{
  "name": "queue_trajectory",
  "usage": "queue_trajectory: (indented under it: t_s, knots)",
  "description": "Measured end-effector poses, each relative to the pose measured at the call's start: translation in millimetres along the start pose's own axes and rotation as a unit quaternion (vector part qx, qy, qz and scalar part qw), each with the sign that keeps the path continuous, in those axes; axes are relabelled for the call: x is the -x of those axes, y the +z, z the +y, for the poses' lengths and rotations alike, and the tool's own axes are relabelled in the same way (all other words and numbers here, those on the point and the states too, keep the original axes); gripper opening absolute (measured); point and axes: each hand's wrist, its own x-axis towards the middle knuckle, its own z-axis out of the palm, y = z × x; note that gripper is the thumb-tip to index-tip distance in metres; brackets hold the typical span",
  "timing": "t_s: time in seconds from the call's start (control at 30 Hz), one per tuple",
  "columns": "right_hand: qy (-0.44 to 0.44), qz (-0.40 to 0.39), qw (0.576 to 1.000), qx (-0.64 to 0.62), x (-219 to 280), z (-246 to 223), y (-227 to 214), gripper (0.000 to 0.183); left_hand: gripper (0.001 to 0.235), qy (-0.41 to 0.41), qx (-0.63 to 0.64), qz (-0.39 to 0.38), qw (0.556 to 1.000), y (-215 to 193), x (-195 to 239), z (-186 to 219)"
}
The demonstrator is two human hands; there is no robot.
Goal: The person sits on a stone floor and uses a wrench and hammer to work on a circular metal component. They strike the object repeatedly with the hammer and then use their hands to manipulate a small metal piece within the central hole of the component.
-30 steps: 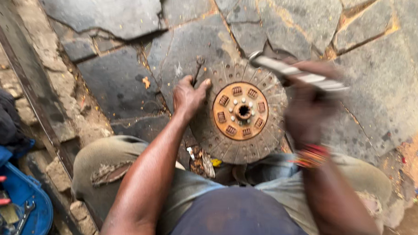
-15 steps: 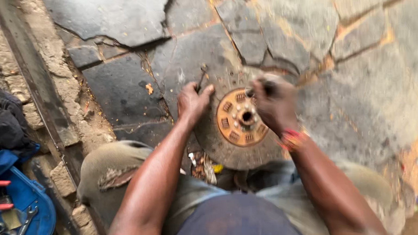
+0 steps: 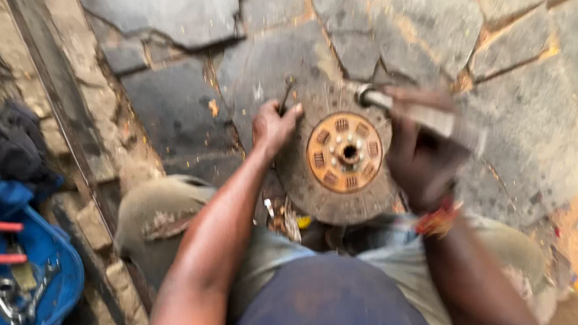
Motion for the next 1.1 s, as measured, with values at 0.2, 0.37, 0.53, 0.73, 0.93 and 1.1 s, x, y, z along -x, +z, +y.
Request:
queue_trajectory:
  t_s: [0.2,0.37,0.53,0.73,0.93,1.1]
  knots:
    - [0.206,-0.207,0.941,0.170,2.8,43.2,49.6,0.017,0.042,0.064,-0.019,0.052,0.996,10.0,-20.5,-10.7]
    - [0.104,-0.121,0.941,0.300,51.9,74.8,19.9,0.011,0.048,0.113,-0.010,0.077,0.991,16.5,-21.3,-21.6]
    - [0.168,-0.186,0.964,0.084,34.5,85.1,41.9,0.005,0.044,0.041,0.006,0.039,0.998,11.7,-8.9,-12.1]
    - [0.160,-0.063,0.985,0.000,-30.4,-18.7,-14.3,0.009,0.045,0.045,-0.001,0.045,0.998,-2.4,-8.8,8.4]
    - [0.064,-0.069,0.995,-0.021,37.6,-4.6,22.4,0.009,0.048,0.004,-0.035,0.003,0.999,1.5,-9.8,-11.7]
    - [0.072,-0.152,0.975,0.148,45.9,4.7,10.1,0.005,0.050,0.099,-0.031,0.092,0.990,12.1,-28.8,-26.1]
